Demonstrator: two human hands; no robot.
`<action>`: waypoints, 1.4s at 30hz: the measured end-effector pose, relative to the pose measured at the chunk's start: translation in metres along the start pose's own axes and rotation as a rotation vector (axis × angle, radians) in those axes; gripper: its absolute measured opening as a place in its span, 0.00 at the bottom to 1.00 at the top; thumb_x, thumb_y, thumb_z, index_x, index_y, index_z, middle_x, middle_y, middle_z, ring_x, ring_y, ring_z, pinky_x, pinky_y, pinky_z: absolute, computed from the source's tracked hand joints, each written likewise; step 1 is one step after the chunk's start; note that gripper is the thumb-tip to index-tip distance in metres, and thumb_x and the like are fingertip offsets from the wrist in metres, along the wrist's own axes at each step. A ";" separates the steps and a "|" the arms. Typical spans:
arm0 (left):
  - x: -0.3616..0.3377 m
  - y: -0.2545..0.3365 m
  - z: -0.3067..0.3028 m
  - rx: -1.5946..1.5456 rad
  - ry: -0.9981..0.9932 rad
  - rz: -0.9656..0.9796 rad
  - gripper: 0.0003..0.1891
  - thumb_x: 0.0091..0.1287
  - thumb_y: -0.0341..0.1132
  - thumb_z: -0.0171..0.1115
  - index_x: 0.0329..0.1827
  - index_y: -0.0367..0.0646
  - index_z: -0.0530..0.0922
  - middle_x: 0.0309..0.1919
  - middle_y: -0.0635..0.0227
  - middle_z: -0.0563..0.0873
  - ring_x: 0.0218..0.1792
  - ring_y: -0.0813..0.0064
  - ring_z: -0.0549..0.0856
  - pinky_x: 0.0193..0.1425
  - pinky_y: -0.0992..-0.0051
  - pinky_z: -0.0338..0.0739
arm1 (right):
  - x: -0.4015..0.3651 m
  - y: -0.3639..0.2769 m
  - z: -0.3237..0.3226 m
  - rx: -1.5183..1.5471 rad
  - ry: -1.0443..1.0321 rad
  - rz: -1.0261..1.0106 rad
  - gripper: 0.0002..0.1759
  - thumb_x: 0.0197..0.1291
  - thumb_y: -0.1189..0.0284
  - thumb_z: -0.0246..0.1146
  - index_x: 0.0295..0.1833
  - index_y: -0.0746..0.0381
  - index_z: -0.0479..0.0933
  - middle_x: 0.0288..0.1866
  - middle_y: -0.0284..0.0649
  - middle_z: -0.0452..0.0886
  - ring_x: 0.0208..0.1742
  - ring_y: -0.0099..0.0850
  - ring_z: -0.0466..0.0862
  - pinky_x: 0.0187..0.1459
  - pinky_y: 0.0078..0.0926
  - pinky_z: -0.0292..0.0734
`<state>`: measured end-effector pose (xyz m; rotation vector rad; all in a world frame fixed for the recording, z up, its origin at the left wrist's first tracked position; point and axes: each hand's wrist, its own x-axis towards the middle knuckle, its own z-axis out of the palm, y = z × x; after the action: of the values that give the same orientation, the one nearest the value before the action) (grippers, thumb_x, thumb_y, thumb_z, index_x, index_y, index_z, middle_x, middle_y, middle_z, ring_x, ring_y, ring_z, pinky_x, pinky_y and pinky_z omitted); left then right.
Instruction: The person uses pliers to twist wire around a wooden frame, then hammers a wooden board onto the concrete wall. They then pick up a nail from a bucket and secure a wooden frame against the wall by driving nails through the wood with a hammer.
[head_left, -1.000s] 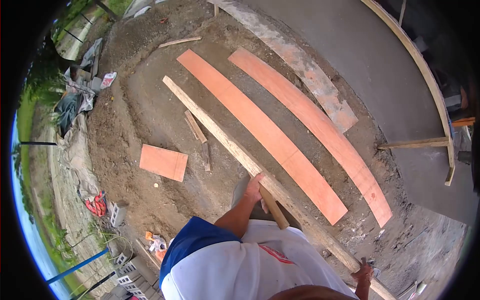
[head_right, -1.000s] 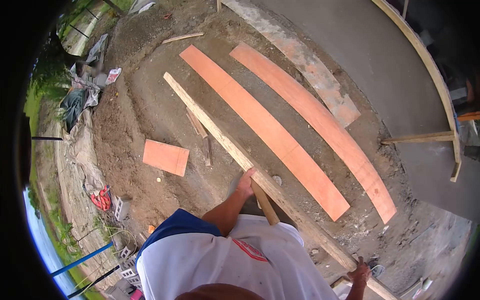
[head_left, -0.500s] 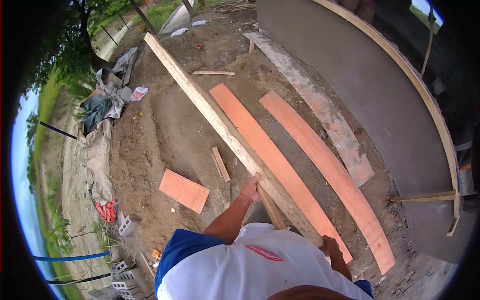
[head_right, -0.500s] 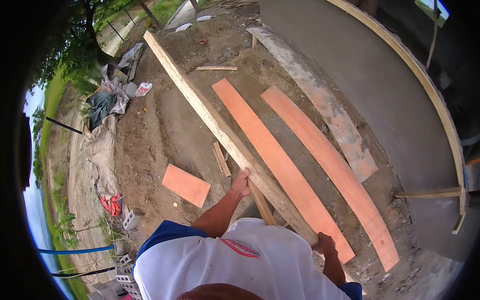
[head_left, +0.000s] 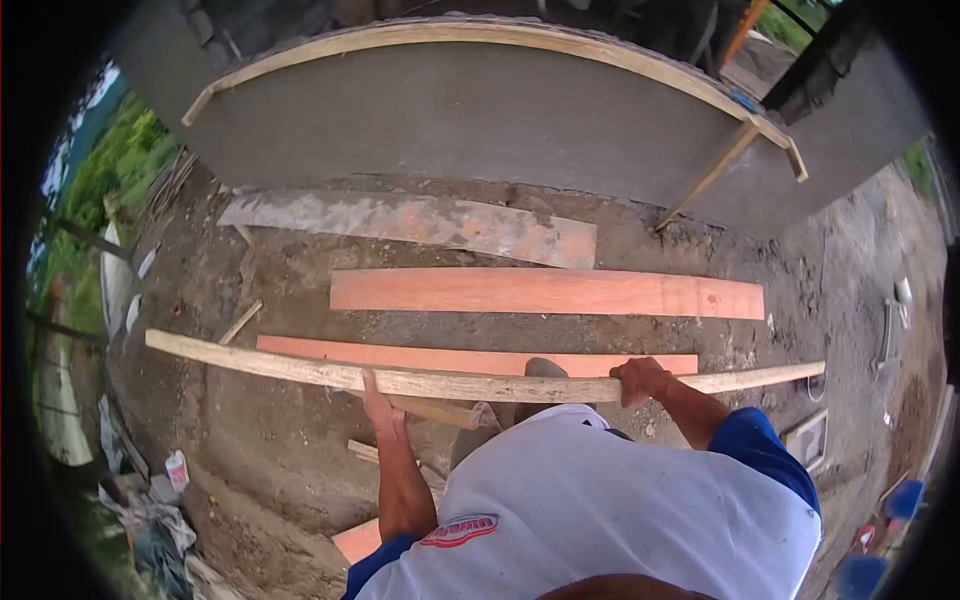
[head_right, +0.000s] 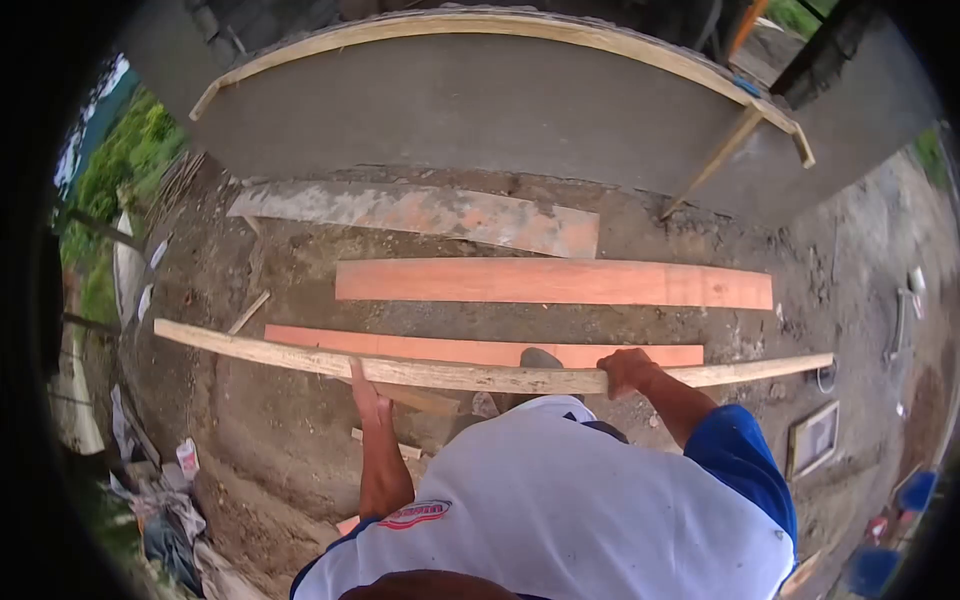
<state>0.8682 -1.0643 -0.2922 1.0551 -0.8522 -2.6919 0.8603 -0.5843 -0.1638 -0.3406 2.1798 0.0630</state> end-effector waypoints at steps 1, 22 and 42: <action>0.005 -0.008 0.009 0.012 -0.065 -0.035 0.36 0.76 0.59 0.46 0.74 0.37 0.59 0.68 0.52 0.71 0.66 0.52 0.73 0.71 0.53 0.69 | -0.004 0.017 -0.003 0.012 0.013 0.023 0.27 0.40 0.66 0.69 0.52 0.52 0.81 0.46 0.42 0.86 0.54 0.41 0.85 0.51 0.42 0.80; 0.073 -0.018 0.363 0.192 0.113 0.469 0.49 0.67 0.71 0.51 0.76 0.37 0.56 0.72 0.51 0.65 0.67 0.53 0.71 0.69 0.53 0.70 | 0.031 0.216 -0.329 -0.171 0.636 -0.099 0.12 0.44 0.72 0.67 0.38 0.59 0.85 0.38 0.43 0.87 0.45 0.44 0.87 0.44 0.42 0.81; 0.170 -0.033 0.460 -0.188 -0.063 0.385 0.35 0.75 0.57 0.51 0.73 0.38 0.60 0.68 0.53 0.70 0.66 0.54 0.72 0.72 0.56 0.70 | 0.123 0.157 -0.500 -0.182 0.712 -0.422 0.47 0.40 0.57 0.78 0.69 0.59 0.71 0.59 0.46 0.80 0.66 0.44 0.75 0.59 0.44 0.75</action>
<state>0.4406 -0.8786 -0.1359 0.6876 -0.7094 -2.4307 0.3565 -0.5447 0.0217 -1.0489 2.7471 -0.1147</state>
